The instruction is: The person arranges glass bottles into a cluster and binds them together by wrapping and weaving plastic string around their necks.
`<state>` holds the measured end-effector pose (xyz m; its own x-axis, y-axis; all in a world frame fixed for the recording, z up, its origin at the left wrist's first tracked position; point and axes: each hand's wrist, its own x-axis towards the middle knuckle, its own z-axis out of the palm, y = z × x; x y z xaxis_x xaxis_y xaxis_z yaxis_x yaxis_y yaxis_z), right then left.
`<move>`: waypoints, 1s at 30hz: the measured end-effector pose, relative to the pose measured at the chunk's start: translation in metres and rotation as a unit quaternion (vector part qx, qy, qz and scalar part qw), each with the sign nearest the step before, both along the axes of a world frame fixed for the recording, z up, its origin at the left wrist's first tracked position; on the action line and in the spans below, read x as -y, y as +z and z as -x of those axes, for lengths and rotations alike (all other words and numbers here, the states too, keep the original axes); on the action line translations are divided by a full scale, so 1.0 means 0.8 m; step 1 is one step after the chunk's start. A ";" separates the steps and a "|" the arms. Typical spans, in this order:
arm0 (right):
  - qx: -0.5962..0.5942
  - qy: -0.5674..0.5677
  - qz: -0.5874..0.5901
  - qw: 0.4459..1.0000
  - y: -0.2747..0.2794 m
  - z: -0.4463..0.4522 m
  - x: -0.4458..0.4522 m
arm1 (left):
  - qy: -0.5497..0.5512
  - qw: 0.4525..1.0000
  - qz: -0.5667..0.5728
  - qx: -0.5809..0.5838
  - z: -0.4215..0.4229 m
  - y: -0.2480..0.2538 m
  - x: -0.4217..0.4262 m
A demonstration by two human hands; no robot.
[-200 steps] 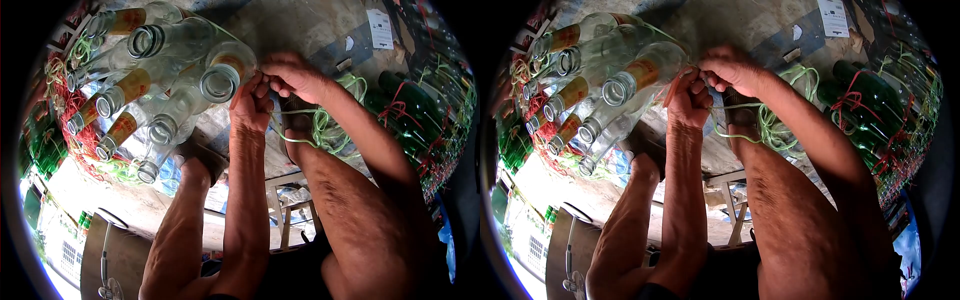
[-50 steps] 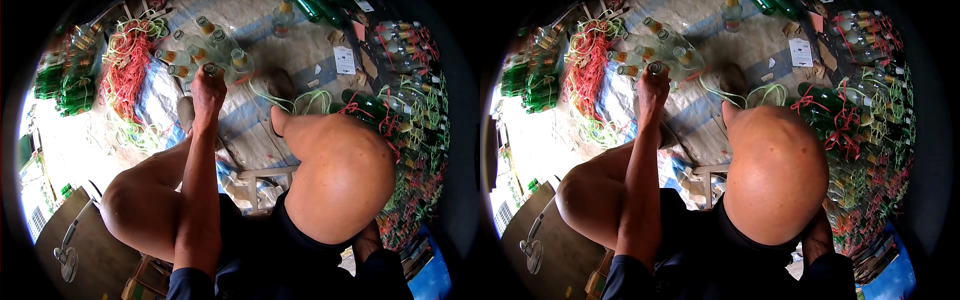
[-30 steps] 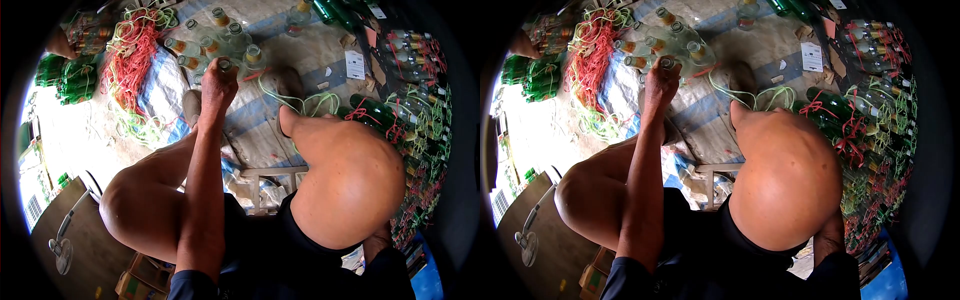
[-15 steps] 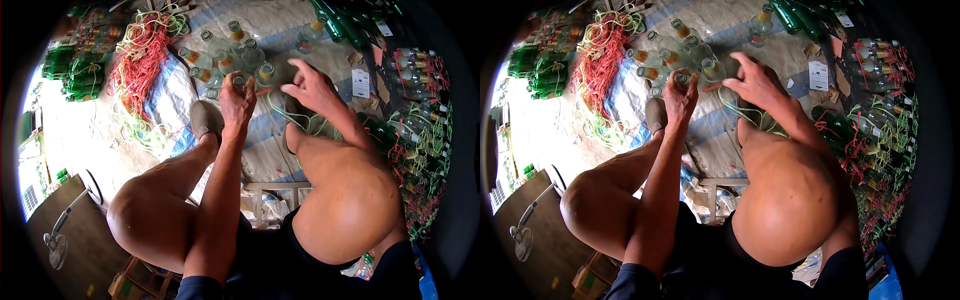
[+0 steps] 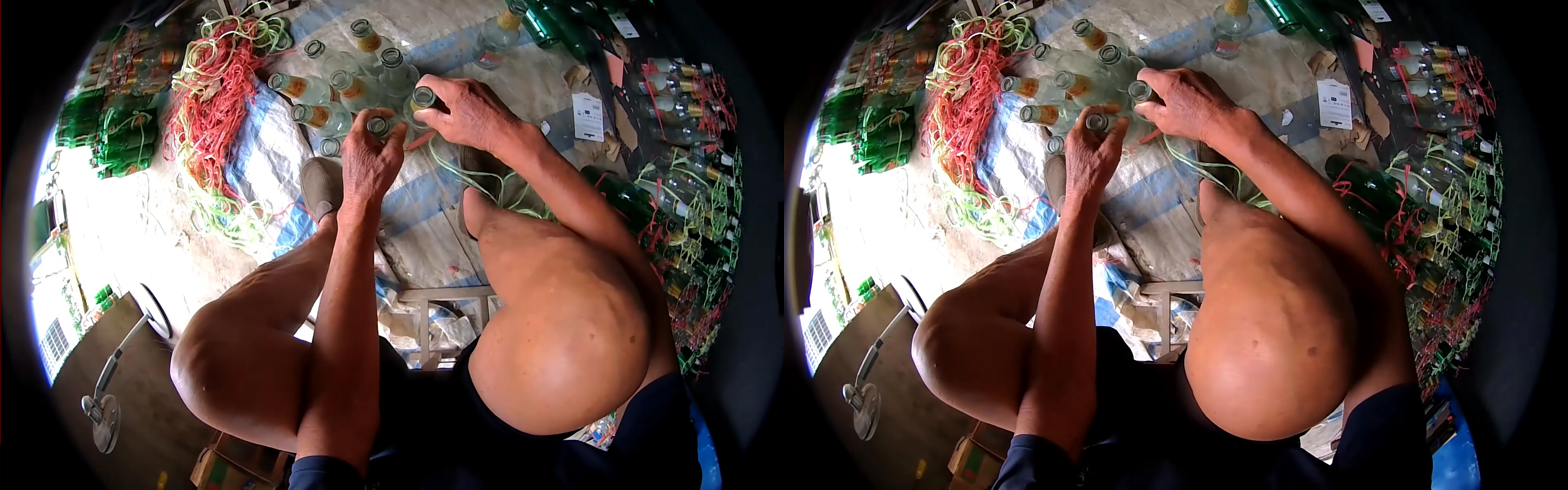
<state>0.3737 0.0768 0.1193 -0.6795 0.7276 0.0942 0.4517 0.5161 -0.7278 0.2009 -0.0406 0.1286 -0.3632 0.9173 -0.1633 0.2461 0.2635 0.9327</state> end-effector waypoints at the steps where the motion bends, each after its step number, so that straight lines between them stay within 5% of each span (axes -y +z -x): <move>1: -0.003 -0.002 -0.001 1.000 -0.001 0.000 0.001 | -0.006 1.000 -0.002 0.002 0.002 -0.002 0.001; 9: -0.004 -0.008 0.023 1.000 -0.007 0.001 0.000 | -0.001 1.000 -0.015 -0.010 0.001 -0.010 0.003; 15: -0.007 -0.016 0.013 1.000 -0.010 0.002 0.002 | 0.111 0.992 -0.046 -0.039 -0.032 -0.023 0.004; 30: 0.023 -0.004 0.024 0.999 -0.004 0.003 -0.002 | -0.036 0.999 0.019 0.030 0.002 -0.003 0.008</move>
